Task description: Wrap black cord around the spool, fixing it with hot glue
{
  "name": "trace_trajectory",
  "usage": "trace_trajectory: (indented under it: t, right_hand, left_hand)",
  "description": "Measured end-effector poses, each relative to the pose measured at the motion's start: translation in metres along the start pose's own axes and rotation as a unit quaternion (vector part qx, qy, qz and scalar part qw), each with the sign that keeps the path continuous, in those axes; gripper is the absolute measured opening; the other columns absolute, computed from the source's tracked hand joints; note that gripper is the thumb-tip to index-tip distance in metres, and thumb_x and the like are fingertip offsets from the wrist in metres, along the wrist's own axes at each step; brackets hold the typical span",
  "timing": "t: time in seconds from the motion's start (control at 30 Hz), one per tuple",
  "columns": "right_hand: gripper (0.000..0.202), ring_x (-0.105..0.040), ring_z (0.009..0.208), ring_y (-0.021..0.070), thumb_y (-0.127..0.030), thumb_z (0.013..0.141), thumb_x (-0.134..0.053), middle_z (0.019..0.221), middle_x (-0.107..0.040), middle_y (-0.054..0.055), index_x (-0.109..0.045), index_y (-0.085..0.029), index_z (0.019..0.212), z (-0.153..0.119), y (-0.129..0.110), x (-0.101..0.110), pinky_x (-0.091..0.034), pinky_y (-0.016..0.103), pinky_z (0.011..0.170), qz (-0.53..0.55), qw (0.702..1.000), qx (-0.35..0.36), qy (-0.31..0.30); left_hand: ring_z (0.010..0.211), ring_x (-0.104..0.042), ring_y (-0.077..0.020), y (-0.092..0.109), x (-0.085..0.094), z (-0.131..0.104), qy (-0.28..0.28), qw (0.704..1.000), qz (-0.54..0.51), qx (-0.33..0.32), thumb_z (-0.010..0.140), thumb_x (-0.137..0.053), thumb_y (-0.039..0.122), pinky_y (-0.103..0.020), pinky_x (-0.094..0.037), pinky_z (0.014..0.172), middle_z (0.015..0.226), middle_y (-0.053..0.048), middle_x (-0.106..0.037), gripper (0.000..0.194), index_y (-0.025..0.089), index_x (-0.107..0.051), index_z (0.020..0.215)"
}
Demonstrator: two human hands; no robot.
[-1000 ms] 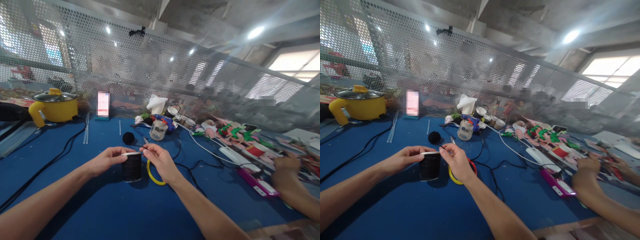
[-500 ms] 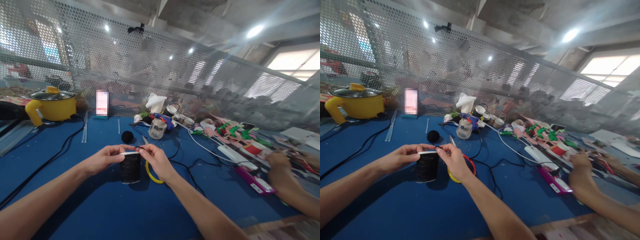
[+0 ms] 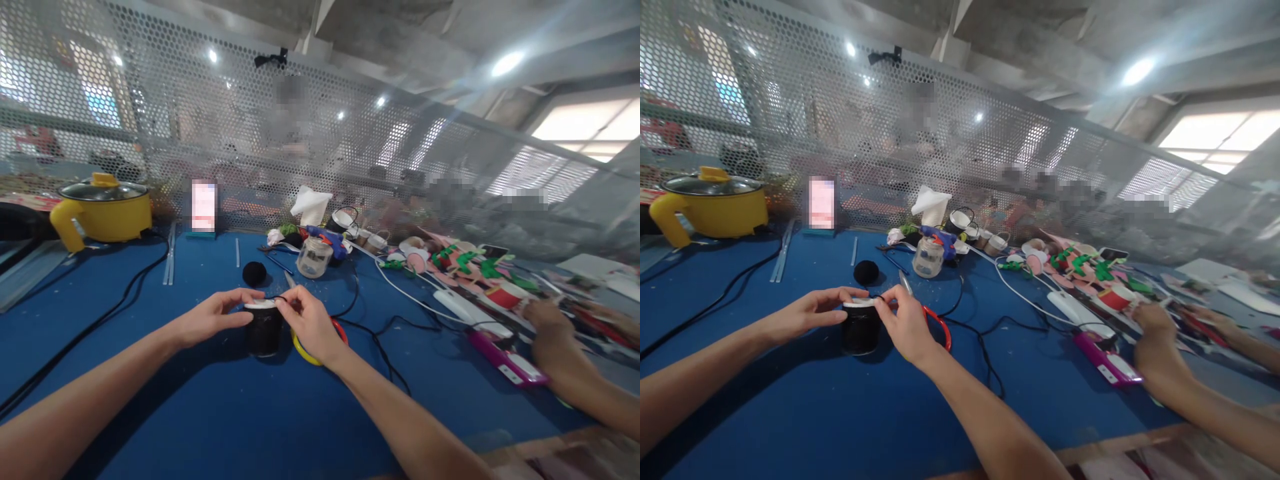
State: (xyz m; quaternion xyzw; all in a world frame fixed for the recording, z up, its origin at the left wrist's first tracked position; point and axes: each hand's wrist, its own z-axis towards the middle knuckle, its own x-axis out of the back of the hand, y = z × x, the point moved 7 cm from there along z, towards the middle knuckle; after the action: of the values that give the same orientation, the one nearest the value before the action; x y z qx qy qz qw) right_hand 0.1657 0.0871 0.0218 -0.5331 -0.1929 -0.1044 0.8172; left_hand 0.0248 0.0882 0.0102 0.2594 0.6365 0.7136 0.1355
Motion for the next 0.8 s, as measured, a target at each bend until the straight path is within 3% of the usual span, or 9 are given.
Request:
trace_trajectory:
  t: [0.13,0.27,0.43,0.67,0.8]
  right_hand:
    - [0.014,-0.053,0.065,0.0142,-0.031,0.078,-0.046,0.069,-0.056,0.001,-0.046,-0.02,0.069,-0.003,-0.007,-0.005,-0.042,0.028,0.062,-0.033,0.999,0.026,0.003]
    - [0.012,-0.053,0.069,0.0155,-0.028,0.079,-0.045,0.071,-0.056,0.003,-0.046,-0.02,0.07,-0.006,-0.019,-0.009,-0.042,0.029,0.066,-0.062,0.995,0.072,0.008]
    - [0.01,-0.052,0.07,0.0154,-0.026,0.079,-0.045,0.072,-0.055,0.003,-0.047,-0.02,0.071,-0.008,-0.025,-0.009,-0.042,0.029,0.065,-0.071,0.993,0.092,0.01]
    - [0.013,-0.055,0.067,0.0144,-0.03,0.078,-0.046,0.07,-0.057,0.001,-0.049,-0.019,0.073,-0.007,-0.018,-0.006,-0.042,0.027,0.062,-0.011,1.0,0.023,-0.003]
    - [0.01,-0.056,0.069,0.0146,-0.028,0.076,-0.048,0.073,-0.058,0.002,-0.051,-0.019,0.074,-0.007,-0.017,-0.006,-0.043,0.027,0.065,0.01,1.0,0.019,-0.016]
  left_hand:
    - [0.113,-0.04,-0.0246,0.013,-0.002,0.001,0.07,0.989,0.123,-0.04,0.066,-0.061,0.028,-0.037,-0.027,0.095,0.118,-0.01,-0.05,0.018,0.017,-0.056,0.079]
    - [0.111,-0.041,-0.0252,0.025,-0.01,-0.002,0.105,0.978,0.168,-0.067,0.069,-0.055,0.027,-0.037,-0.032,0.091,0.11,-0.011,-0.055,0.011,0.017,-0.058,0.071]
    - [0.11,-0.042,-0.0262,0.026,-0.011,-0.004,0.116,0.98,0.151,-0.058,0.069,-0.053,0.026,-0.041,-0.029,0.092,0.106,-0.01,-0.058,0.012,0.017,-0.054,0.061]
    - [0.113,-0.04,-0.0282,0.019,-0.01,-0.002,0.101,0.991,0.085,-0.024,0.068,-0.055,0.027,-0.042,-0.027,0.093,0.113,-0.01,-0.054,0.013,0.016,-0.053,0.061]
    - [0.112,-0.041,-0.0277,0.016,-0.011,-0.003,0.099,0.993,0.062,-0.015,0.068,-0.056,0.028,-0.042,-0.027,0.093,0.116,-0.011,-0.052,0.014,0.016,-0.053,0.062]
